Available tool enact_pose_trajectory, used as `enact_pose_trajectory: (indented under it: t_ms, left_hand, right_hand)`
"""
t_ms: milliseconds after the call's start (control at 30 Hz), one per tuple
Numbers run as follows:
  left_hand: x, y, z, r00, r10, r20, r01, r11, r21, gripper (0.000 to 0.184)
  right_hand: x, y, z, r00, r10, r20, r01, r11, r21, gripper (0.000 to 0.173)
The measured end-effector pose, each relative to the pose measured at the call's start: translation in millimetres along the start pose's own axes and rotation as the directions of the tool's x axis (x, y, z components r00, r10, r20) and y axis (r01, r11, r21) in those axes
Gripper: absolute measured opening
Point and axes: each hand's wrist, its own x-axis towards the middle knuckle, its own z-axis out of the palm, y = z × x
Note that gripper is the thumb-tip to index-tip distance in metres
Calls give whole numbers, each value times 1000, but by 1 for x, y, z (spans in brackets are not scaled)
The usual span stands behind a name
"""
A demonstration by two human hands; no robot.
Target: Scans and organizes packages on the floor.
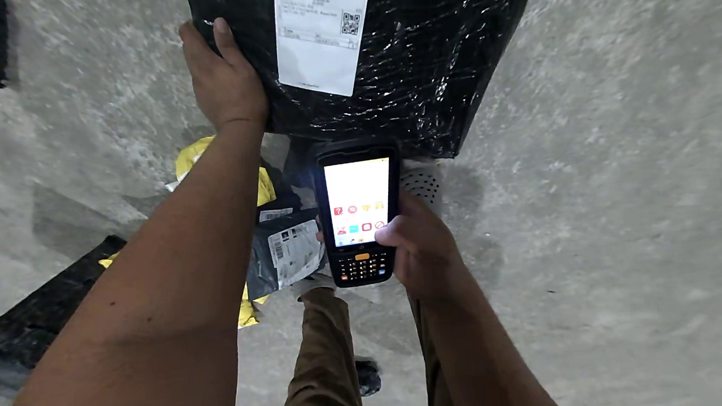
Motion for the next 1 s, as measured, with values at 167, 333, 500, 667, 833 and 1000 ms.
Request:
enact_pose_trajectory:
  t_ms: [167,333,500,667,833,1000]
  left_hand:
    - [-1,1,-1,1000,-5,-5,5,1000,-11,63]
    - [0,0,1,1000,-8,-4,8,1000,-3,68]
    - [-1,1,0,1000,3,-5,-3,1000,-2,65]
    - [0,2,-1,1000,-11,-8,11,1000,-6,65]
    - [-2,1,-2,1000,-19,4,19,1000,-15,63]
    - [-1,4,-3,999,-39,16,39,999,-19,64]
  right_hand:
    - [0,-1,-1,1000,-8,-22,8,1000,-8,45]
    - [3,4,-4,999,-42,-1,41,996,73,69]
    - [-1,-3,1,996,-3,-86,2,1000,-16,41]
    - [1,-9,6,994,50,-93,-60,993,-103,42]
    - [1,2,4,998,44,-51,-39,995,97,62]
    - [1,8,16,996,67,50,-83,868,490,70]
